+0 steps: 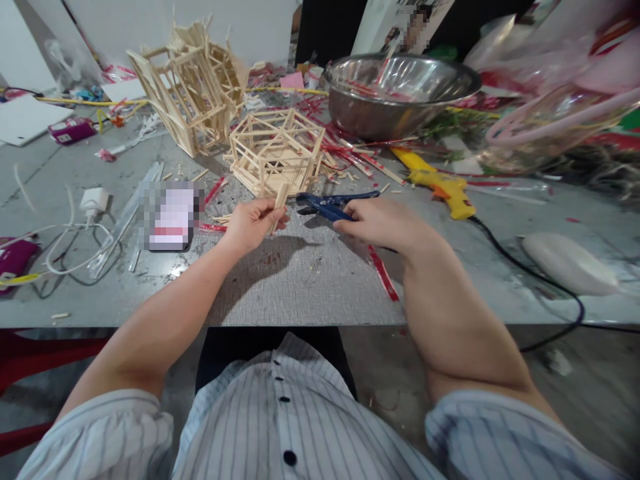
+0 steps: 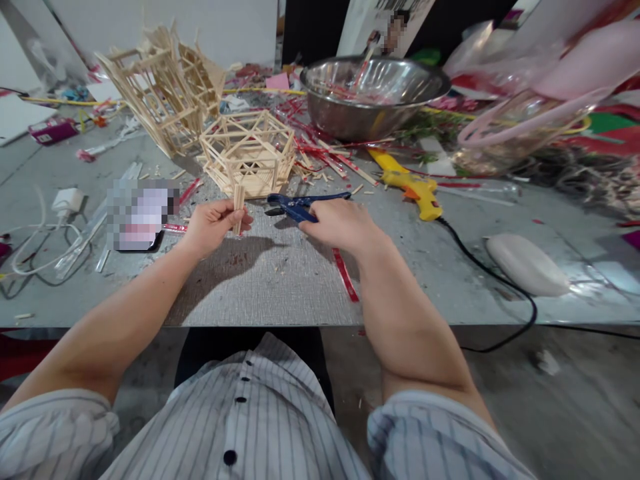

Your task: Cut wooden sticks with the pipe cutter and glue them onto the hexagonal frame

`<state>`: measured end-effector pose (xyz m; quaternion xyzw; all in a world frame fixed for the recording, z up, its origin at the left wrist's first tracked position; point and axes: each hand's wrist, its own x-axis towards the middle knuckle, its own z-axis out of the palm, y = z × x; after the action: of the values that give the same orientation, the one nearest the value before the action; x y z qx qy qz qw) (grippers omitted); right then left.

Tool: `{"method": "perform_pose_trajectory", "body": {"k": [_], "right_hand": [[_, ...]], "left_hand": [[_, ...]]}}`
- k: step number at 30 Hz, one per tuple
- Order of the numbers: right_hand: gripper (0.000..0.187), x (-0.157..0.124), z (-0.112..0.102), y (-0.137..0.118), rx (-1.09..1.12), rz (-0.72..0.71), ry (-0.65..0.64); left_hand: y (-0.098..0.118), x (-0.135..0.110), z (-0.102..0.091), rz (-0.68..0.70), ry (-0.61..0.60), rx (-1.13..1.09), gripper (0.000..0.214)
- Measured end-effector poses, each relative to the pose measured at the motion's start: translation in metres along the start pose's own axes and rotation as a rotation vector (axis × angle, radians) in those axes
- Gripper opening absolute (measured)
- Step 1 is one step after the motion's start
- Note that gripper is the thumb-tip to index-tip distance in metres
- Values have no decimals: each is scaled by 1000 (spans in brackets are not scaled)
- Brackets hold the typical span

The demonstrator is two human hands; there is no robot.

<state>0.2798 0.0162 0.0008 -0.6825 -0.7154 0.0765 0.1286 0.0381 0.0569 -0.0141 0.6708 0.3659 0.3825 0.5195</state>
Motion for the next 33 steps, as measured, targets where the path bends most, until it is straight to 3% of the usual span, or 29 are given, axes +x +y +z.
{"method": "perform_pose_trajectory", "body": {"k": [3,10,15,22,28,33], "right_hand": [[23,-2,-6,1,184,-38,-14],[38,-9,-16,-4,948,-99,18],[39,-12,-16,-13,1259,-95,60],[31,-12,-12,-12,1369,-66,-29],[27,-4,2,-10,1428,-150,69],[25,2,15,-18,1435,-102,82]], "left_hand": [[-3,1,-2,32,-24,13,21],[-10,3,-4,85,21,-29,27],[-5,2,-3,129,-7,-63,31],[0,0,-4,136,-57,-84,35],[-2,1,-3,-82,-264,-55,20],[-3,-1,-1,-60,-242,3,13]]}}
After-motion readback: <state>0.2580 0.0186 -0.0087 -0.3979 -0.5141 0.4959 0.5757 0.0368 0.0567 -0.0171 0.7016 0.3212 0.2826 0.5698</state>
